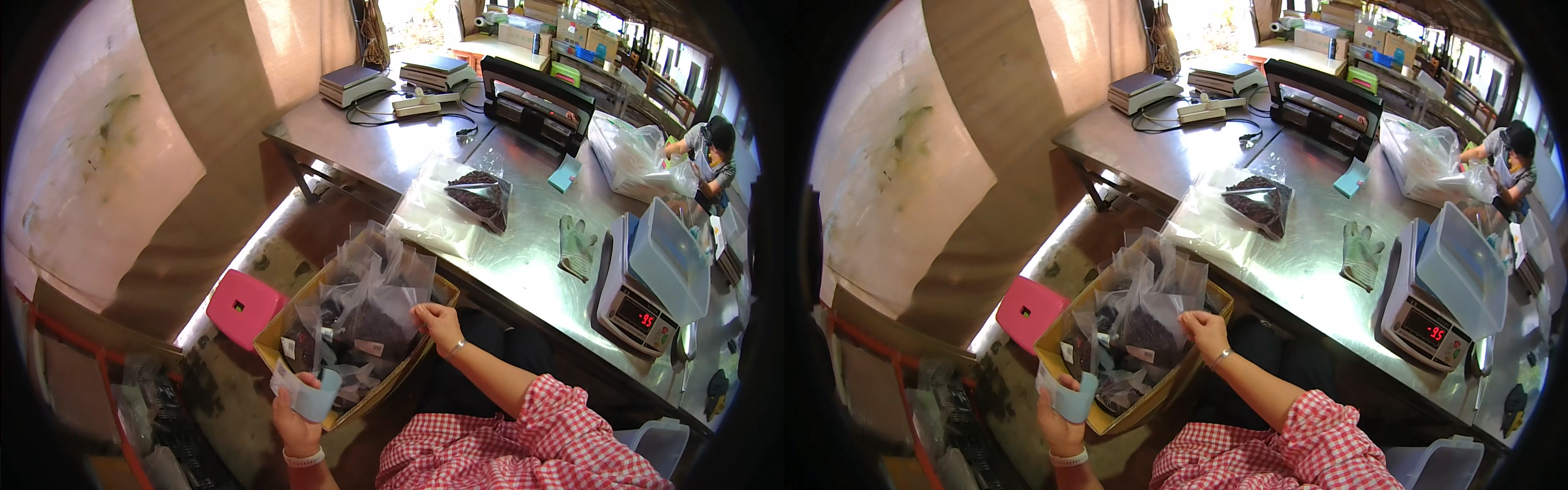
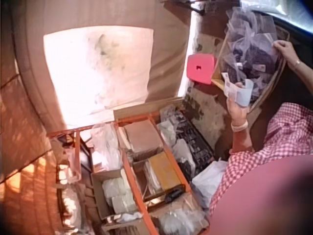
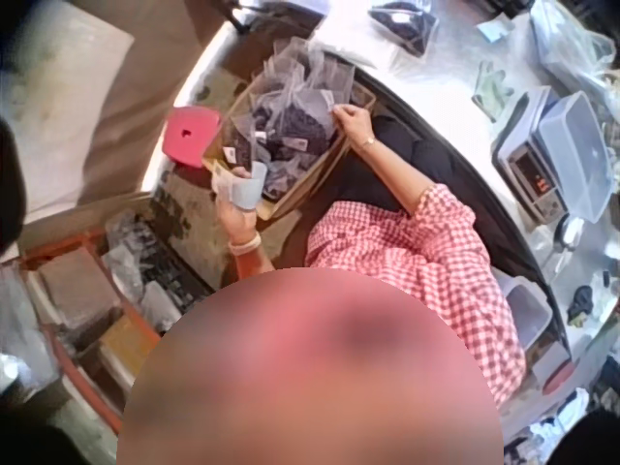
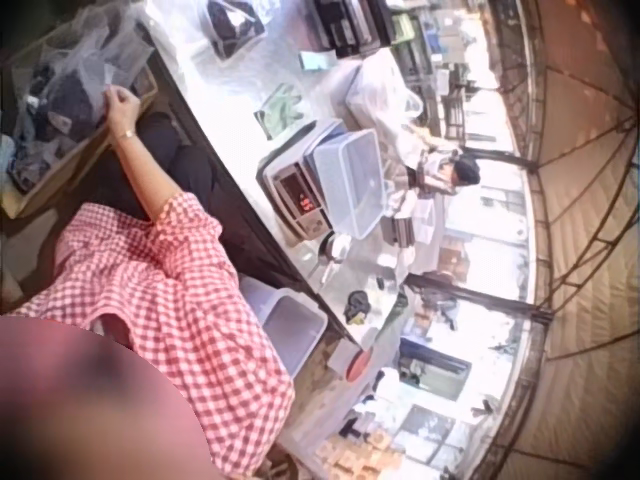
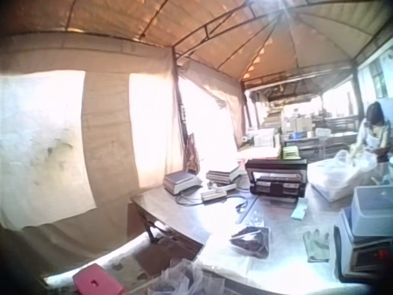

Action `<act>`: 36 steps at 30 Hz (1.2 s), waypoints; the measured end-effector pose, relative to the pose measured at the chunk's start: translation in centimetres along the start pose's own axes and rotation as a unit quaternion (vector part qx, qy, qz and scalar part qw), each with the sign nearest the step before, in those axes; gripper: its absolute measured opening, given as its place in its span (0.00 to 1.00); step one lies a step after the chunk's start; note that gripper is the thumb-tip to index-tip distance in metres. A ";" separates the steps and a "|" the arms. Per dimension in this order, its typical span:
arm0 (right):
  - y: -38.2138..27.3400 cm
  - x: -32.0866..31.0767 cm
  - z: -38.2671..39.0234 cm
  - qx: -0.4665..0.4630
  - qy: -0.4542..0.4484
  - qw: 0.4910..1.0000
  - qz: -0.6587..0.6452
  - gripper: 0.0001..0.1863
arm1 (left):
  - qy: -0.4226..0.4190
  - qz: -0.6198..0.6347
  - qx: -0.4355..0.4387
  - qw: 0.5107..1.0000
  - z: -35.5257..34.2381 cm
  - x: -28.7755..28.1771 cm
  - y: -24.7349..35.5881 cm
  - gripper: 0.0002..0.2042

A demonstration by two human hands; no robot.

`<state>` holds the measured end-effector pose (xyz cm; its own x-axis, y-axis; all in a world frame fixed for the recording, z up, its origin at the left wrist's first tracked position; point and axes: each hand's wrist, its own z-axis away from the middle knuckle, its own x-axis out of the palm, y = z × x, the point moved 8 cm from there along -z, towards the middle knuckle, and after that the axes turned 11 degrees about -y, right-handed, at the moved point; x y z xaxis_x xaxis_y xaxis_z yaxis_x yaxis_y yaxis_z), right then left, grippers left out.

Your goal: The person scoops dark dried fruit from a plastic bin into a plastic bag, weighs it on a digital scale, and places the bag on the table. The person then picks up a small label, peels the backing, and sticks it onto the bag before setting it aside.

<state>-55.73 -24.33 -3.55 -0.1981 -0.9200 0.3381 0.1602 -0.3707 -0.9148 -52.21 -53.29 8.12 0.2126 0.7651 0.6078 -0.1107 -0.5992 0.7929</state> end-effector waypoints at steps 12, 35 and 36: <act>-12.4 -10.2 -2.4 -0.249 0.190 0.879 0.360 0.07 | -0.090 0.020 -0.154 0.984 -1.9 5.2 -10.4 0.12; -13.2 -6.8 7.9 -0.125 -0.035 0.985 0.114 0.24 | -0.236 -0.133 -0.162 0.949 -6.3 19.1 -17.9 0.17; -13.6 -7.3 8.8 -0.147 0.002 0.985 0.094 0.24 | -0.250 -0.156 -0.148 0.944 -5.8 19.8 -18.0 0.17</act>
<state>-47.98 -13.67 8.32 -0.1950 -0.9682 0.1564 -0.0925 -0.1406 -0.9857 -51.68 -26.02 6.12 0.7031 0.6424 0.3050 -0.2178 -0.2137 0.9523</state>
